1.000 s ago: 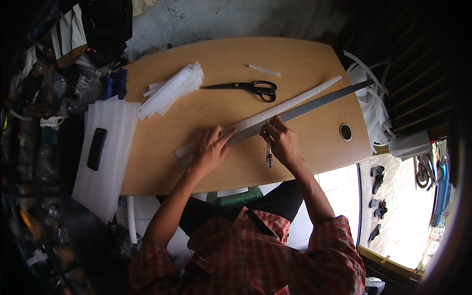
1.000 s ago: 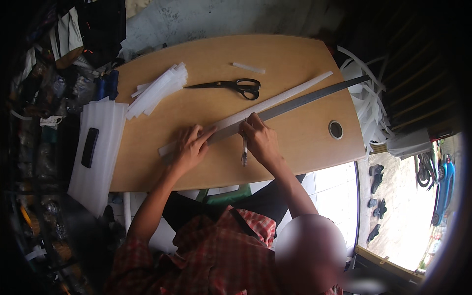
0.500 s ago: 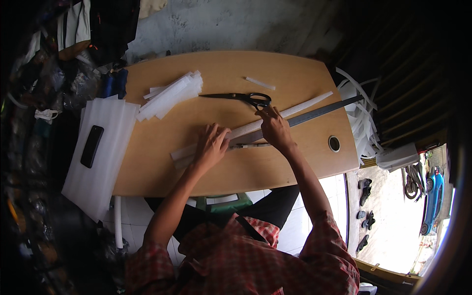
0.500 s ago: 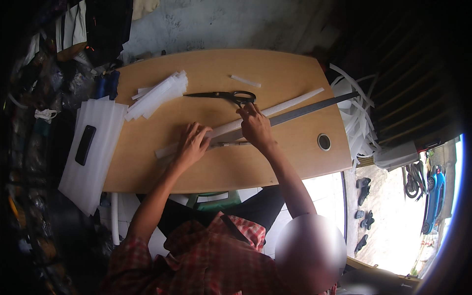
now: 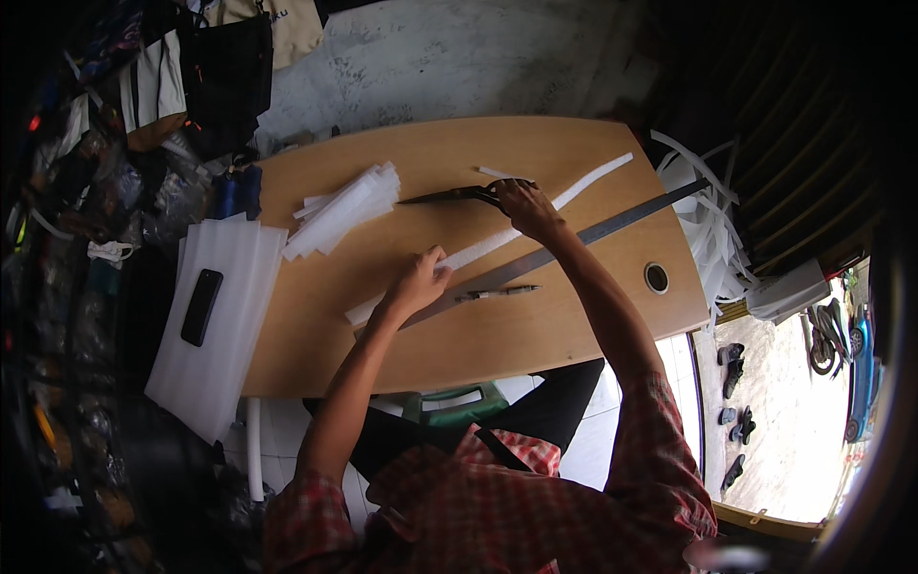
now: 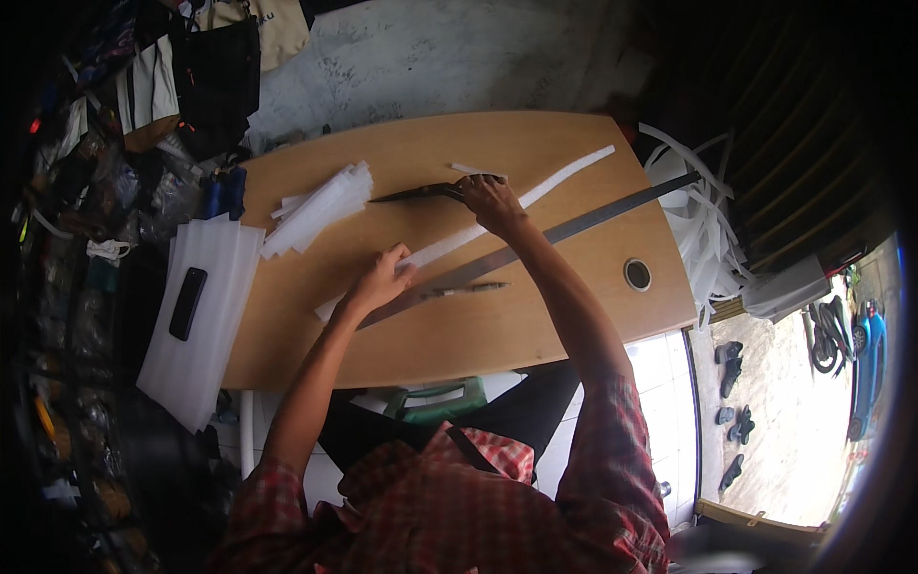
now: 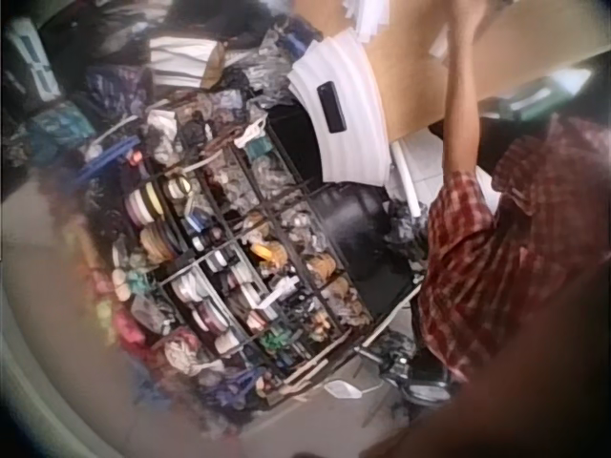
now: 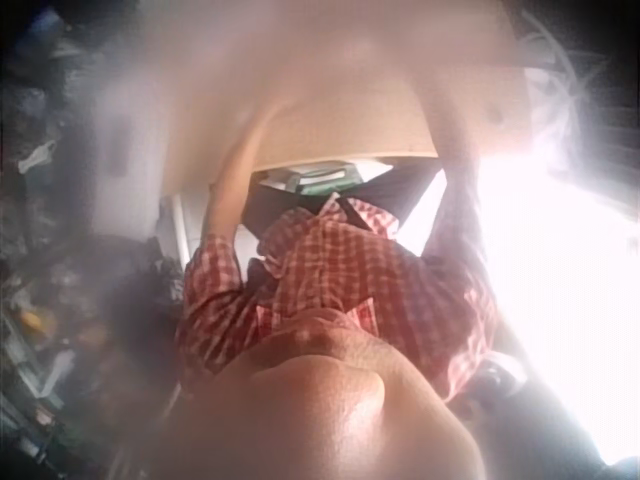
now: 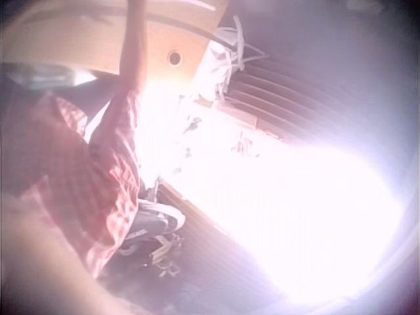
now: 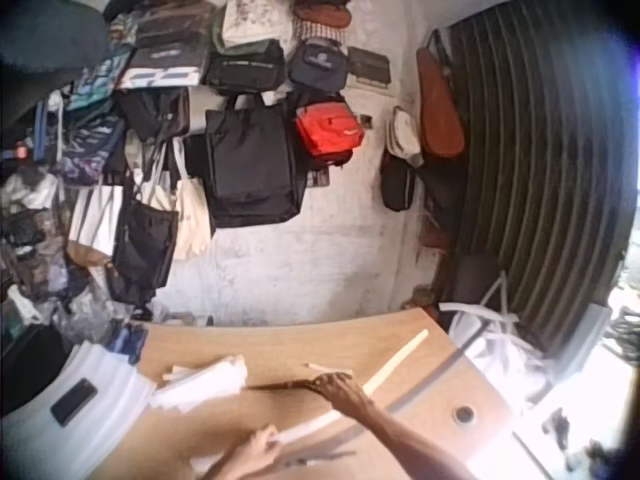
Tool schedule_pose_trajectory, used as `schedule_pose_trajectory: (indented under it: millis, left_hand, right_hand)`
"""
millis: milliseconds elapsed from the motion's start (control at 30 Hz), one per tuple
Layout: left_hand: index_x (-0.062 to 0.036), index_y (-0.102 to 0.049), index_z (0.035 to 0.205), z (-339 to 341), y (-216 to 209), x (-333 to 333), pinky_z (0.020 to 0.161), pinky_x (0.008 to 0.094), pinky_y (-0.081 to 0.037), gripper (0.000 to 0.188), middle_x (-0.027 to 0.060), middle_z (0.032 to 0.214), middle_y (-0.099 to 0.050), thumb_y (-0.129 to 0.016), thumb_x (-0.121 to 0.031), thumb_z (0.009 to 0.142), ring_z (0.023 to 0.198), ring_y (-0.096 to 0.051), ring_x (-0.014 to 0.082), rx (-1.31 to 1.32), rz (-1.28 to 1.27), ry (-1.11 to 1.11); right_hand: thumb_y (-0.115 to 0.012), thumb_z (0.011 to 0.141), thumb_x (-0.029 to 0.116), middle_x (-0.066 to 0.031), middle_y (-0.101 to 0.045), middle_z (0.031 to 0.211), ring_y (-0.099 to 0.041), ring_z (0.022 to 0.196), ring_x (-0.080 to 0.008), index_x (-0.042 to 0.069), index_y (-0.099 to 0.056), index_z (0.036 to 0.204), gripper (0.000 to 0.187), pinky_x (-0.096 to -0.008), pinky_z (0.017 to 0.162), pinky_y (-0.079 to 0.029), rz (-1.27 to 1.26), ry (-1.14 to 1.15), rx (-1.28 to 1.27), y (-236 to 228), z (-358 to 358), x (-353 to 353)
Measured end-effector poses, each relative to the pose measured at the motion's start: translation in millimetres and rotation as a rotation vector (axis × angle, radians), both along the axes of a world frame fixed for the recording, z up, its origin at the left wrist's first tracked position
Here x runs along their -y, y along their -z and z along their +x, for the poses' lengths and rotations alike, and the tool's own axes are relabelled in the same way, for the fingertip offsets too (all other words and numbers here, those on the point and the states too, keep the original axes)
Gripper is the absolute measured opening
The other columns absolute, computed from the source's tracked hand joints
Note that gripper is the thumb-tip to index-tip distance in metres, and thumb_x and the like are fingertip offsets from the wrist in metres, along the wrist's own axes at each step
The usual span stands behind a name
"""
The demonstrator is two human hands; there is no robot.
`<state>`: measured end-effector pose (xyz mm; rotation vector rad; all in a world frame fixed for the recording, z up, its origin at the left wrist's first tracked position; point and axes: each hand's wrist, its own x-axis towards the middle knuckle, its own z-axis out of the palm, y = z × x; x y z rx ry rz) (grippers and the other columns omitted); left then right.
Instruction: The person measures and cuts a long white plastic tube into short segments using a metal ruler and scissors. The cut pieces are stacked on the table as the task continues.
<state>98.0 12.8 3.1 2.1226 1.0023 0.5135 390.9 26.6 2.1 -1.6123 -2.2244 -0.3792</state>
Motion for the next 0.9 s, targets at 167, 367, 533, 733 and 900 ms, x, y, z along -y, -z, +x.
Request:
schedule_pose_trajectory:
  millis: [167,367,533,733,900]
  left_hand:
    - [-0.0015,-0.060,0.097,-8,-10,-6,0.058,0.0305,-0.046,0.022,0.0053,0.068,-0.062,-0.063,-0.023,0.101,0.061,-0.058,0.0119,0.063,-0.099,0.076]
    - [-0.0020,-0.063,0.090,-18,-32,-7,0.056,0.0288,-0.040,0.027,-0.0002,0.065,-0.055,-0.060,-0.025,0.104,0.061,-0.048,0.0066,0.177,-0.320,0.045]
    - [-0.0025,-0.061,0.090,-18,-59,-13,0.057,0.0265,-0.038,0.028,-0.0039,0.067,-0.051,-0.057,-0.026,0.106,0.061,-0.044,0.0048,0.298,-0.402,0.040]
    - [-0.0024,-0.062,0.094,-15,-85,-17,0.056,0.0255,-0.037,0.033,-0.0049,0.067,-0.049,-0.057,-0.032,0.107,0.061,-0.043,0.0041,0.253,-0.303,0.013]
    - [-0.0016,-0.063,0.092,-11,-74,-18,0.055,0.0263,-0.037,0.033,-0.0038,0.065,-0.050,-0.058,-0.031,0.107,0.060,-0.043,0.0048,0.202,-0.261,0.104]
  right_hand:
    - [-0.064,0.087,0.001,-0.0182,-0.062,0.111,-0.062,0.099,-0.0378,0.002,-0.048,0.122,0.038,-0.0487,0.082,-0.049,0.136,0.091,-0.046,-27,1,39]
    - [-0.078,0.090,0.037,-0.0172,-0.066,0.079,-0.066,0.073,-0.0409,0.001,-0.046,0.118,0.056,-0.0461,0.064,-0.050,-0.234,0.254,-0.654,-82,-49,140]
    - [-0.067,0.078,0.082,-0.0170,-0.059,0.071,-0.062,0.067,-0.0349,-0.001,-0.050,0.103,0.088,-0.0454,0.065,-0.047,-0.537,0.125,-1.107,-60,-76,213]
    - [-0.059,0.081,0.085,-0.0189,-0.058,0.070,-0.060,0.066,-0.0331,-0.003,-0.053,0.099,0.090,-0.0442,0.065,-0.047,-0.754,0.084,-1.148,-36,-97,274]
    - [-0.059,0.079,0.087,-0.0104,-0.054,0.065,-0.058,0.059,-0.0207,-0.002,-0.054,0.095,0.090,-0.0354,0.055,-0.043,-0.762,0.084,-1.253,-24,-105,271]
